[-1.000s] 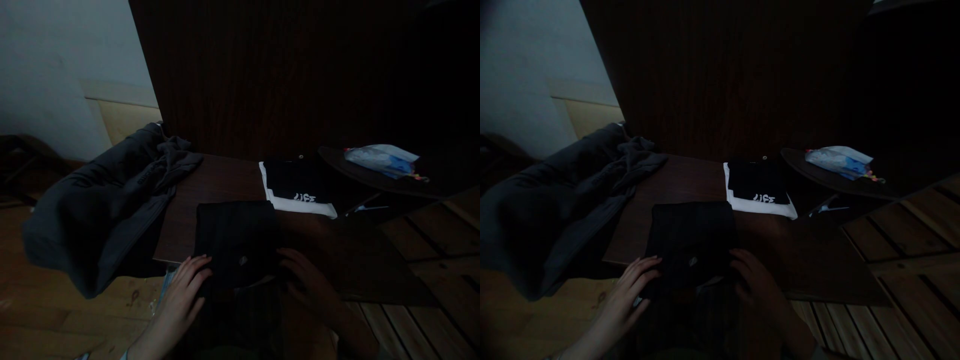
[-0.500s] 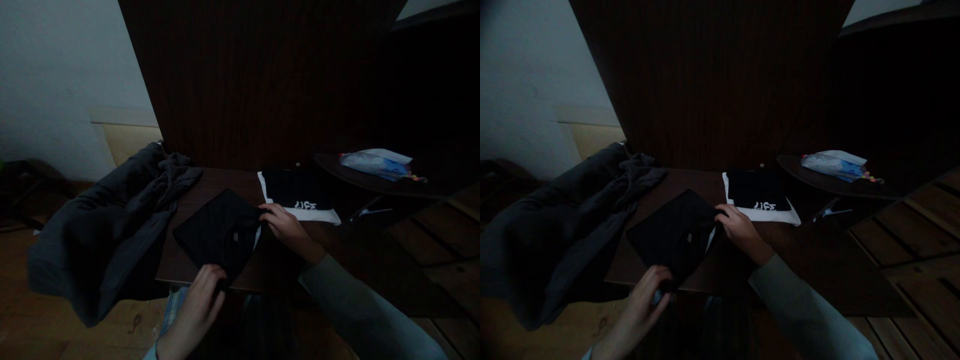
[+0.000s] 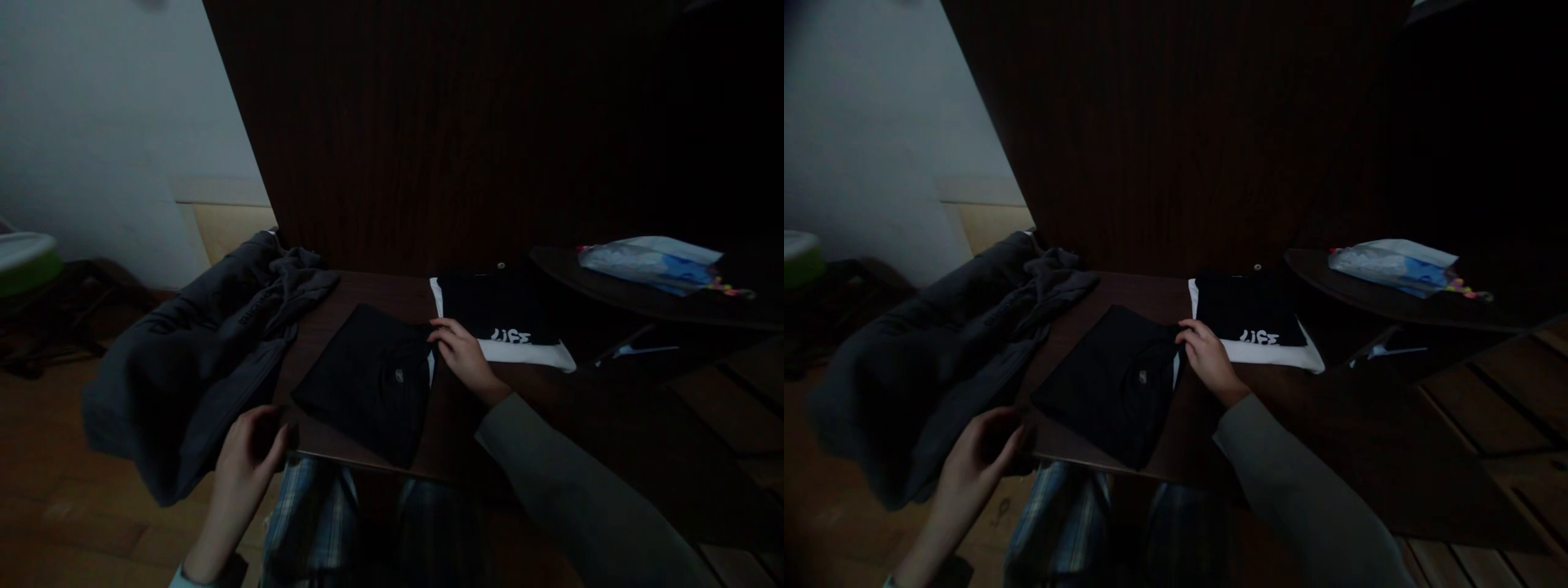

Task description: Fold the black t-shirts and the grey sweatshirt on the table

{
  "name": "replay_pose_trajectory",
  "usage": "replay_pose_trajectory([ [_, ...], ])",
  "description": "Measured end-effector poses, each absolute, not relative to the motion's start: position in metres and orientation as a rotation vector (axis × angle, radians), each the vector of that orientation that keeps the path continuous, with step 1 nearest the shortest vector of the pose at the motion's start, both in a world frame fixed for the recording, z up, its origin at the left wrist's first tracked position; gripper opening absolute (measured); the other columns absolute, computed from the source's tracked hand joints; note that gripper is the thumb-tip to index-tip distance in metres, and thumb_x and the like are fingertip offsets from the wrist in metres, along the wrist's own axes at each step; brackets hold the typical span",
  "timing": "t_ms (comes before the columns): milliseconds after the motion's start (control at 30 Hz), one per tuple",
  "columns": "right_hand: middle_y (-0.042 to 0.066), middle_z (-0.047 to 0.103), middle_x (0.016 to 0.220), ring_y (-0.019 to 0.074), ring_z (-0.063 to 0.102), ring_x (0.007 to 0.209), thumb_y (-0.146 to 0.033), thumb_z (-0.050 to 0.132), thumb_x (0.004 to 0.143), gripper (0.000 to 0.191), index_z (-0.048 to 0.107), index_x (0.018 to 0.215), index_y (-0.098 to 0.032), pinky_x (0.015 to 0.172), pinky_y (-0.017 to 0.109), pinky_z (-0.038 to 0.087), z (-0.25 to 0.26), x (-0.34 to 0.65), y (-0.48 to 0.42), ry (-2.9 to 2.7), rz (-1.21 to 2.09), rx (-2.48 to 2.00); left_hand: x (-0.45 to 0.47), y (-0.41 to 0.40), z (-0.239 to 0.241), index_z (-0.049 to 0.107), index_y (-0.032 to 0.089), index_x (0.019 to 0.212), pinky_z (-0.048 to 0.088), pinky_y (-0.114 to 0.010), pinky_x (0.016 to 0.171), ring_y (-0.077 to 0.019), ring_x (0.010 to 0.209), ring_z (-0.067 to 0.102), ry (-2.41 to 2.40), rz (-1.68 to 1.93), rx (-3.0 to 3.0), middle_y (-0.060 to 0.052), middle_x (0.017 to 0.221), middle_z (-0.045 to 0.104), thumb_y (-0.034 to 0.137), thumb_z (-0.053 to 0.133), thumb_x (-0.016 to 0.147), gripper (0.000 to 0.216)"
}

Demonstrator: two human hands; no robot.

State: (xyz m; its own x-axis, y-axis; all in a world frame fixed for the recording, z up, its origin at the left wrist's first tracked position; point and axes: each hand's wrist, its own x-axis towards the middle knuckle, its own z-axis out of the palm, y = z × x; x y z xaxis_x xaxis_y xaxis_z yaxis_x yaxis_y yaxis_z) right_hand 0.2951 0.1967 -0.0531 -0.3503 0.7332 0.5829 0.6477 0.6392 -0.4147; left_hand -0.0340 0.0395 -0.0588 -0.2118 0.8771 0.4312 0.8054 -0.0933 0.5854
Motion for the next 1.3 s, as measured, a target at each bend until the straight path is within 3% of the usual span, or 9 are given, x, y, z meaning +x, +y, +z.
replay_pose_trajectory([
  [233,0.007,0.055,0.104,0.0182,0.055,0.096,-0.004,0.038,0.072,0.024,0.058,0.074,-0.019,0.084,0.035,0.044,-0.06,0.296,0.199,-1.998,0.185,-1.093,-0.02,0.074,-0.051,0.057,0.016,0.094,0.046,-0.038,0.081,-0.0229,0.089,0.06,2.055,0.948,1.866,-0.009,0.092,0.064,0.046,0.036,0.078,0.04],
  [500,0.007,0.056,0.103,0.0195,0.055,0.096,-0.005,0.04,0.07,0.023,0.057,0.073,-0.02,0.084,0.035,0.044,-0.066,0.298,0.203,-1.929,0.227,-1.078,-0.014,0.082,-0.053,0.055,0.017,0.093,0.046,-0.033,0.074,-0.0225,0.086,0.059,2.236,0.743,1.793,-0.008,0.09,0.063,0.041,0.036,0.075,0.035],
  [833,0.007,0.056,0.098,0.0197,0.054,0.095,-0.005,0.039,0.07,0.021,0.055,0.072,-0.02,0.086,0.037,0.042,-0.065,0.296,0.202,-1.853,0.258,-1.107,-0.004,0.084,-0.05,0.051,0.018,0.076,0.038,-0.027,0.057,-0.02,0.071,0.057,2.44,0.613,1.77,-0.006,0.072,0.058,0.034,0.037,0.078,0.021],
  [1167,0.006,0.056,0.096,0.0194,0.054,0.094,-0.006,0.041,0.068,0.02,0.055,0.072,-0.021,0.086,0.036,0.042,-0.066,0.295,0.202,-1.815,0.278,-1.145,-0.007,0.083,-0.056,0.043,0.021,0.072,0.038,-0.026,0.051,-0.016,0.057,0.05,2.29,0.963,1.7,0.001,0.063,0.048,0.035,0.044,0.069,0.015],
  [1300,0.006,0.057,0.095,0.0192,0.055,0.093,-0.006,0.041,0.068,0.02,0.055,0.071,-0.021,0.085,0.036,0.042,-0.067,0.295,0.202,-1.82,0.292,-1.139,-0.008,0.083,-0.061,0.045,0.021,0.072,0.044,-0.029,0.063,-0.018,0.069,0.053,2.182,1.261,1.836,-0.002,0.074,0.05,0.03,0.044,0.068,0.01],
])
